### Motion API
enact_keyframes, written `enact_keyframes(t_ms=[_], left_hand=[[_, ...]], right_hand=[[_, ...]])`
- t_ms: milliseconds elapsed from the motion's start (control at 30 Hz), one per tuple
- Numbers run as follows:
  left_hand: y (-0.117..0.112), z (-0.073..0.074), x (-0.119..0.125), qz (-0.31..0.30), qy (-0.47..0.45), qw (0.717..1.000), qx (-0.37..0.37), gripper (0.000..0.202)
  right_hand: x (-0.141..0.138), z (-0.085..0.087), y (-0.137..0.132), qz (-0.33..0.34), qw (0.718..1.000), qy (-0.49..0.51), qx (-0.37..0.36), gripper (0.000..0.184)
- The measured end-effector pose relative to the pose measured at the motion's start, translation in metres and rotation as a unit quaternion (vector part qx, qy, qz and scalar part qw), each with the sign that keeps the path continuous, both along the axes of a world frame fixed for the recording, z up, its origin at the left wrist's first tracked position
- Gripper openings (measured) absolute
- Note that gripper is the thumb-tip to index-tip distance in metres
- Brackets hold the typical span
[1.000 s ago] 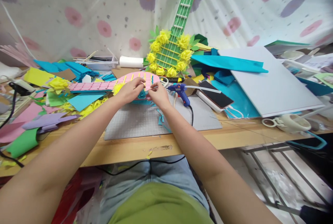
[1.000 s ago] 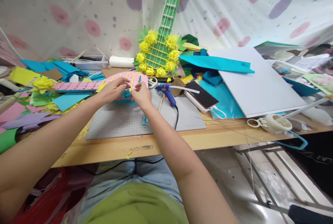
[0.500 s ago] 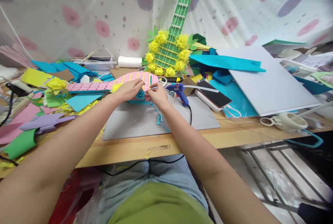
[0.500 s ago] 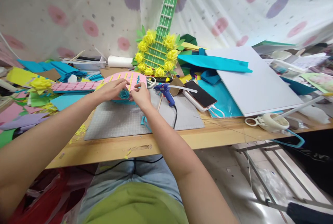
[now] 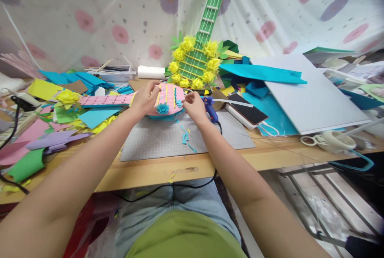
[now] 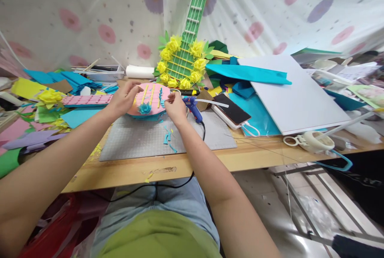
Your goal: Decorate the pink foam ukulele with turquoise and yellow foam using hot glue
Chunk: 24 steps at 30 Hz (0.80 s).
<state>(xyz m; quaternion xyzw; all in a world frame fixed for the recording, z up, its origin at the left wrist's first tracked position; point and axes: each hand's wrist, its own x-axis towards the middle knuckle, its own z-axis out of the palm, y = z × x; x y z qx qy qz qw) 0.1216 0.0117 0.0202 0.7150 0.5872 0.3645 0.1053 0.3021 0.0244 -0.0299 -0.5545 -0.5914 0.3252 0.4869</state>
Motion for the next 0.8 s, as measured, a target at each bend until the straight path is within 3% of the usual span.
enact_keyframes(t_ms=[100,233,333,600,800], left_hand=[[-0.008,-0.005,0.002,-0.001,0.007,1.0,0.026,0.035],[-0.015,-0.02,0.007,-0.097,0.079,0.992,0.015,0.037],[-0.015,-0.026,0.011,-0.125,0.115,0.985,0.016,0.035],[-0.013,-0.023,0.013,-0.112,0.108,0.987,0.046,0.042],[-0.016,-0.017,0.003,-0.038,0.046,0.996,0.067,0.038]], right_hand=[[0.016,-0.001,-0.002,-0.008,0.997,-0.069,0.032,0.017],[0.016,-0.002,-0.005,0.019,0.987,-0.156,0.046,0.019],[0.006,0.001,-0.003,0.026,0.973,-0.221,0.056,0.022],[-0.013,0.012,0.001,0.006,0.928,-0.37,0.044,0.025],[-0.01,0.002,0.006,0.006,0.957,-0.285,0.056,0.023]])
